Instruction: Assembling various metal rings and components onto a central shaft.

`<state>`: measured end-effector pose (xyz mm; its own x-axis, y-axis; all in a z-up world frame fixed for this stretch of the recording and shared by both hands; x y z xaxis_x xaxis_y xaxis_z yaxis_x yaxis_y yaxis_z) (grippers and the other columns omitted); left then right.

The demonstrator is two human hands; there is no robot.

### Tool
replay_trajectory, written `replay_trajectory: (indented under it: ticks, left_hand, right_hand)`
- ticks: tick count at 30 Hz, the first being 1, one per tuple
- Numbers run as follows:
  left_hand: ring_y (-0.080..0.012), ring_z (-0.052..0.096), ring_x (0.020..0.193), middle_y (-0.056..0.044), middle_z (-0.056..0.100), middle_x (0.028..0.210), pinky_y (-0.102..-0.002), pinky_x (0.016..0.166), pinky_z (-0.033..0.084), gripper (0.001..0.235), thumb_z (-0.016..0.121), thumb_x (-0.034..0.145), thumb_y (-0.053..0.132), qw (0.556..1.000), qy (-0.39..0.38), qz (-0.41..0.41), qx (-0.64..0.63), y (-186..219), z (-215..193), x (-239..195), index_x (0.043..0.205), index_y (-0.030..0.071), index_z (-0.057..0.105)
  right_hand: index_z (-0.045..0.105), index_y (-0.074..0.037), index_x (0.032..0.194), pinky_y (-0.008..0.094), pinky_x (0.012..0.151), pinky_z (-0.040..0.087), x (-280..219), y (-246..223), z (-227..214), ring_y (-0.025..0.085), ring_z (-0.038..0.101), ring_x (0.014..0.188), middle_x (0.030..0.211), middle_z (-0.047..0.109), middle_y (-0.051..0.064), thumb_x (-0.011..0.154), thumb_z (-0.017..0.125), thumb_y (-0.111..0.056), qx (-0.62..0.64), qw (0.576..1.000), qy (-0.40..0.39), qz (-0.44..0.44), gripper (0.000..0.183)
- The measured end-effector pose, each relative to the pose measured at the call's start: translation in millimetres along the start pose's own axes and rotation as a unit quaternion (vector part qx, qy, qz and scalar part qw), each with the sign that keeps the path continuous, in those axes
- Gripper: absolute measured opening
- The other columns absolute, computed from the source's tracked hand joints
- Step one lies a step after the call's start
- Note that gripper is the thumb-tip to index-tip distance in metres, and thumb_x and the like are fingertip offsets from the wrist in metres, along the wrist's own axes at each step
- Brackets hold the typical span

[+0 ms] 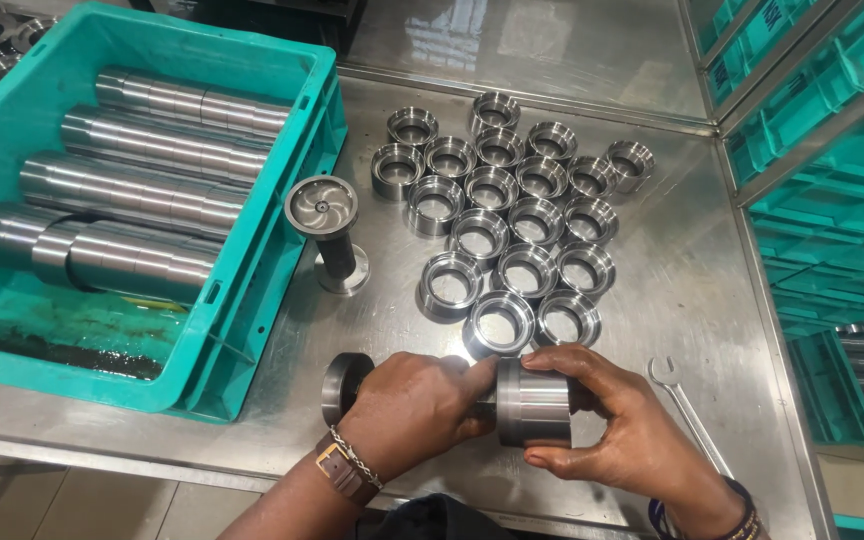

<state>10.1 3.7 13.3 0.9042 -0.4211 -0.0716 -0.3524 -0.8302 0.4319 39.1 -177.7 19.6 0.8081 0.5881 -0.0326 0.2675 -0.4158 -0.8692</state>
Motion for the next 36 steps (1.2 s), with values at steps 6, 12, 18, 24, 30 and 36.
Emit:
replay_trajectory:
  ticks: [6, 12, 18, 24, 30, 36]
  left_hand:
    - [-0.0321, 0.071, 0.075, -0.008, 0.071, 0.081, -0.048, 0.063, 0.054, 0.047, 0.072, 0.086, 0.044, 1.000, 0.012, -0.002, -0.004, 3, 1, 0, 0.122, 0.017, 0.058]
    - [-0.0334, 0.071, 0.075, -0.008, 0.071, 0.081, -0.049, 0.063, 0.054, 0.048, 0.074, 0.083, 0.043, 0.999, 0.044, 0.008, -0.001, 1, 3, -1, 0.120, 0.016, 0.059]
    - [-0.0344, 0.070, 0.068, -0.009, 0.072, 0.079, -0.048, 0.061, 0.054, 0.051, 0.079, 0.079, 0.037, 0.974, 0.222, 0.038, -0.034, -43, 12, -7, 0.121, 0.013, 0.065]
    - [-0.0211, 0.059, 0.057, -0.012, 0.064, 0.071, -0.037, 0.050, 0.045, 0.028, 0.069, 0.088, 0.022, 0.632, 0.406, -0.004, -0.660, -87, 21, 12, 0.091, -0.007, 0.067]
    - [-0.0160, 0.043, 0.050, -0.002, 0.042, 0.059, -0.034, 0.053, 0.039, 0.029, 0.061, 0.095, 0.034, 0.331, 0.399, 0.008, -0.855, -48, -40, 2, 0.080, 0.012, 0.048]
    - [-0.0167, 0.044, 0.055, -0.002, 0.043, 0.064, -0.036, 0.061, 0.042, 0.032, 0.062, 0.101, 0.034, 0.339, 0.396, 0.077, -0.850, -36, -34, -2, 0.083, 0.012, 0.046]
  right_hand:
    - [0.063, -0.015, 0.130, 0.035, 0.090, 0.063, -1, 6, 9, 0.019, 0.073, 0.109, 0.128, 0.067, 0.006, 0.059, 0.096, -0.009, 0.046, 0.999, 0.008, 0.015, 0.078]
    - [0.065, -0.011, 0.130, 0.035, 0.091, 0.061, -7, 4, -2, 0.021, 0.073, 0.109, 0.129, 0.067, 0.011, 0.061, 0.095, -0.005, 0.068, 0.997, 0.016, 0.021, 0.075]
    - [0.051, -0.005, 0.144, 0.042, 0.093, 0.061, -33, 88, -77, 0.026, 0.066, 0.119, 0.139, 0.058, 0.015, 0.065, 0.090, -0.001, 0.108, 0.965, 0.199, -0.131, 0.088]
    - [0.048, -0.008, 0.144, 0.041, 0.095, 0.055, 13, 134, 3, 0.028, 0.068, 0.112, 0.126, 0.064, 0.015, 0.064, 0.085, 0.008, 0.328, 0.942, 0.054, 0.046, 0.089]
    - [0.045, -0.009, 0.145, 0.039, 0.091, 0.056, 6, 72, 57, 0.024, 0.066, 0.111, 0.127, 0.060, 0.010, 0.066, 0.081, 0.006, 0.407, 0.905, 0.098, 0.071, 0.087]
    - [0.045, -0.005, 0.148, 0.038, 0.095, 0.055, -7, 50, 67, 0.024, 0.064, 0.113, 0.127, 0.060, 0.013, 0.069, 0.086, 0.000, 0.408, 0.904, 0.129, -0.003, 0.089]
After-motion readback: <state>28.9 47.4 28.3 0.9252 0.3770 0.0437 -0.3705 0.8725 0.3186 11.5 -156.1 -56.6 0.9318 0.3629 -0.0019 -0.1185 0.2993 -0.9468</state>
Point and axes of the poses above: each hand's wrist, its own x-axis towards the middle knuckle, its own z-axis out of the palm, y = z × x, the point moved 6 cm from there along x, towards the middle knuckle
